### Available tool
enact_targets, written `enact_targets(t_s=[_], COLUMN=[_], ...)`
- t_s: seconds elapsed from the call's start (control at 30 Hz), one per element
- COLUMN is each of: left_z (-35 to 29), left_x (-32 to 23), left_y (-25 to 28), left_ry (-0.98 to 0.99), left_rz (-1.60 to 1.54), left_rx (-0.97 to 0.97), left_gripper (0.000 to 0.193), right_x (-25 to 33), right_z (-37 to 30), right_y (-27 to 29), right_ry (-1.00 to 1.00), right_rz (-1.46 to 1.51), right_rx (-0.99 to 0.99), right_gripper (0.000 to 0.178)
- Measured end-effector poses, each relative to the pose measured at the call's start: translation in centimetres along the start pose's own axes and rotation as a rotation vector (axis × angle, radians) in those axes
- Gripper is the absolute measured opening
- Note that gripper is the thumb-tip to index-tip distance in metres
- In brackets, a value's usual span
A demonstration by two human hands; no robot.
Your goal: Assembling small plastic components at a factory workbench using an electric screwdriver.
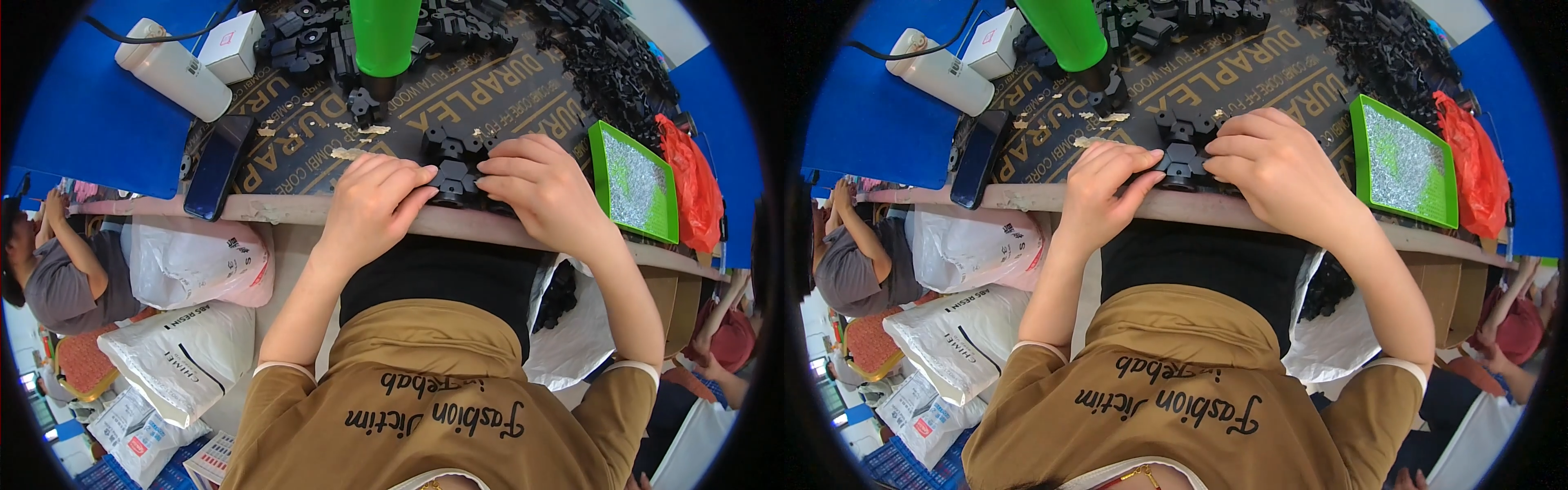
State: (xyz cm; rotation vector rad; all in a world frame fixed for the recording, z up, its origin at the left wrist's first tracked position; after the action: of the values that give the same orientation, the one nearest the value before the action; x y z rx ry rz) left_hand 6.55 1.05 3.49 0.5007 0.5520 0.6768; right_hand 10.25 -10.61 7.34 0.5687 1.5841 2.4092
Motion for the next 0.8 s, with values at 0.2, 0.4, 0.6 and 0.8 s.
enact_targets(t_s=[0.2, 0.4, 0.6, 0.8], left_z=[0.0, 0.0, 0.0, -0.1], left_x=[-0.2, -0.7, -0.6, -0.5], left_y=[0.0, -0.1, 0.1, 0.0], left_ry=[-0.019, -0.074, -0.062, -0.052], left_rz=[0.020, 0.038, 0.042, 0.038], left_rx=[0.007, -0.009, -0.021, -0.010], left_gripper=[0.017, 0.018, 0.018, 0.019], right_x=[-1.7, -3.0, 0.2, -0.1], right_z=[-2.7, -3.4, -2.7, -2.2], right_y=[3.8, 2.5, 1.5, 0.9], right_ry=[-0.217, -0.365, -0.257, -0.293], right_rz=[0.050, 0.145, -0.033, -0.033], right_rx=[-0.280, -0.357, -0.290, -0.249], right_gripper=[0.016, 0.016, 0.021, 0.024])
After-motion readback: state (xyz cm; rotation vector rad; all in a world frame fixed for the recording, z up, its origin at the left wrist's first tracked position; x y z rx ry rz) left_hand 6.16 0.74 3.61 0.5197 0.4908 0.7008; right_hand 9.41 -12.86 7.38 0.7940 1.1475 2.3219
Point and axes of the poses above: each hand's wrist, its own z-axis towards the middle knuckle, its own y-axis out of the back of the hand, x = y × z, the point moved 10 cm from there along z, towards the middle knuckle, and after that the axes turned 13 degrees about -y, right-handed, at the moved point
